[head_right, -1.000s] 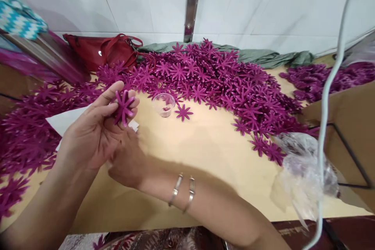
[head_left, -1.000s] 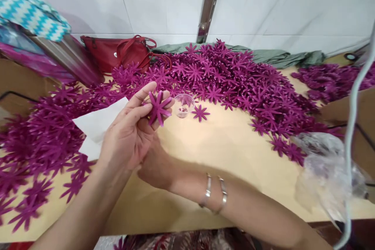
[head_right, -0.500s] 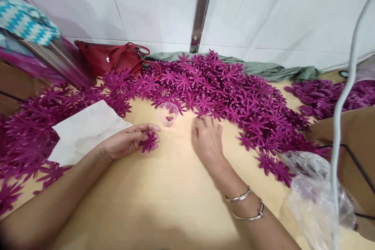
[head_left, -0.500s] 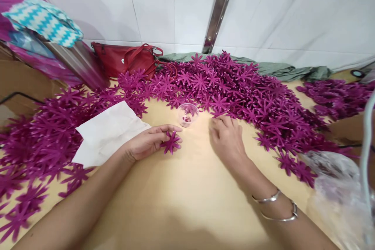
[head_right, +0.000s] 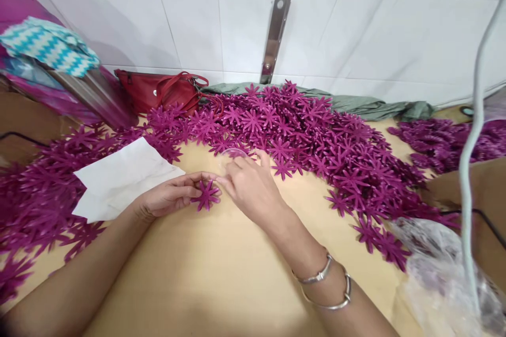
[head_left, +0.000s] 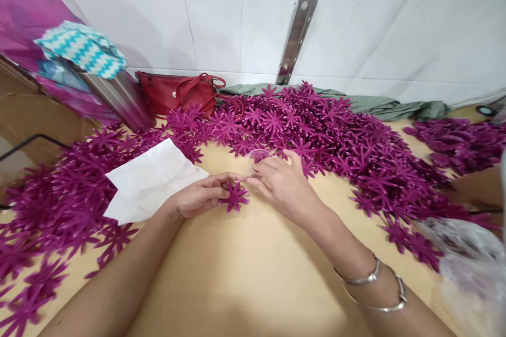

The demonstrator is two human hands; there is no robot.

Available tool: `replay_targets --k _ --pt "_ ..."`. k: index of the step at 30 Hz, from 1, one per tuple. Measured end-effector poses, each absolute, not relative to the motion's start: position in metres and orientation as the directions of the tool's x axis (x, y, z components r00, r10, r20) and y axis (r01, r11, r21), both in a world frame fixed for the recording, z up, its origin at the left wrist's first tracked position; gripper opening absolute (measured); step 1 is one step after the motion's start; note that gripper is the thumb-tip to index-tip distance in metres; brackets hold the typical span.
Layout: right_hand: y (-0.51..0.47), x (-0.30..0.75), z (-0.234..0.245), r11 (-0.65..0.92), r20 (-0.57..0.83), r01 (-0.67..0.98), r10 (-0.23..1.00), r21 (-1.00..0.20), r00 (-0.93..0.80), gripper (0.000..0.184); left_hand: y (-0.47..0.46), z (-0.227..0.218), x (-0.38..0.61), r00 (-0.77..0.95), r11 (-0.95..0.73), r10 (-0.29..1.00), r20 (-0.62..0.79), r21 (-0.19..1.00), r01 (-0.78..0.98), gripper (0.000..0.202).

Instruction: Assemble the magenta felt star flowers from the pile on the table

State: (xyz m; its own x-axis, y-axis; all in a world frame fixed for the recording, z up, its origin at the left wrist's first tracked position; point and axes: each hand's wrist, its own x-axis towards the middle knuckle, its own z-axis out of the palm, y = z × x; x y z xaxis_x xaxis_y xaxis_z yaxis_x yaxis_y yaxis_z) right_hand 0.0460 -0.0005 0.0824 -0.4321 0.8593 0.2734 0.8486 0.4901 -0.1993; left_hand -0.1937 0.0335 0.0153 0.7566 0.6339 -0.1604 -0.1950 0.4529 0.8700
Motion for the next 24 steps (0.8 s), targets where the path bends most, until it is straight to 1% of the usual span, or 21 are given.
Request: replay_targets --k 2,4,5,7,10,13,17,18,20,21,22,24 --pt "0.012 0.038 0.092 0.484 0.05 0.867 0.875 -0.121 -0.481 0.038 0.032 0.014 -0.195 0.767 0.471 0.617 -0.176 0.863 -0.181 0.049" --pt "0.023 0.032 0.1 0.512 -0.094 0.856 0.851 -0.076 -0.517 0.039 0.029 0.014 -0.193 0.765 0.494 0.61 -0.208 0.855 -0.161 0.049" --pt "0.029 0.029 0.103 0.54 -0.135 0.839 0.829 -0.061 -0.543 0.035 0.027 0.015 -0.191 0.759 0.5 0.611 -0.222 0.853 -0.153 0.048" --pt "0.037 0.027 0.104 0.594 -0.172 0.803 0.788 -0.04 -0.591 0.029 0.021 0.015 -0.185 0.746 0.506 0.621 -0.242 0.85 -0.146 0.044" --pt "0.044 0.025 0.095 0.599 -0.169 0.801 0.787 -0.025 -0.594 0.032 0.014 0.014 -0.172 0.742 0.507 0.625 -0.242 0.849 -0.15 0.039" --pt "0.046 0.029 0.086 0.552 -0.085 0.833 0.828 -0.043 -0.554 0.033 0.011 0.01 -0.163 0.737 0.474 0.642 -0.211 0.865 -0.166 0.036" --pt "0.031 0.043 0.094 0.581 0.092 0.803 0.814 -0.134 -0.574 0.02 0.009 0.009 -0.154 0.667 0.362 0.731 -0.144 0.911 -0.2 0.033" --pt "0.023 0.047 0.098 0.588 0.149 0.796 0.808 -0.146 -0.569 0.02 0.008 0.009 -0.152 0.637 0.333 0.759 -0.133 0.92 -0.206 0.032" --pt "-0.001 0.055 0.105 0.576 0.334 0.801 0.796 -0.162 -0.505 0.022 0.004 0.011 -0.148 0.592 0.296 0.797 -0.118 0.931 -0.214 0.033" --pt "-0.014 0.057 0.104 0.57 0.434 0.799 0.779 -0.192 -0.452 0.023 0.001 0.012 -0.146 0.582 0.294 0.805 -0.117 0.93 -0.22 0.034" --pt "-0.027 0.058 0.101 0.576 0.502 0.787 0.759 -0.222 -0.414 0.023 -0.001 0.012 -0.144 0.577 0.304 0.807 -0.122 0.925 -0.23 0.035" --pt "-0.052 0.058 0.085 0.598 0.544 0.761 0.738 -0.253 -0.399 0.022 -0.006 0.011 -0.142 0.562 0.358 0.811 -0.162 0.897 -0.258 0.035"
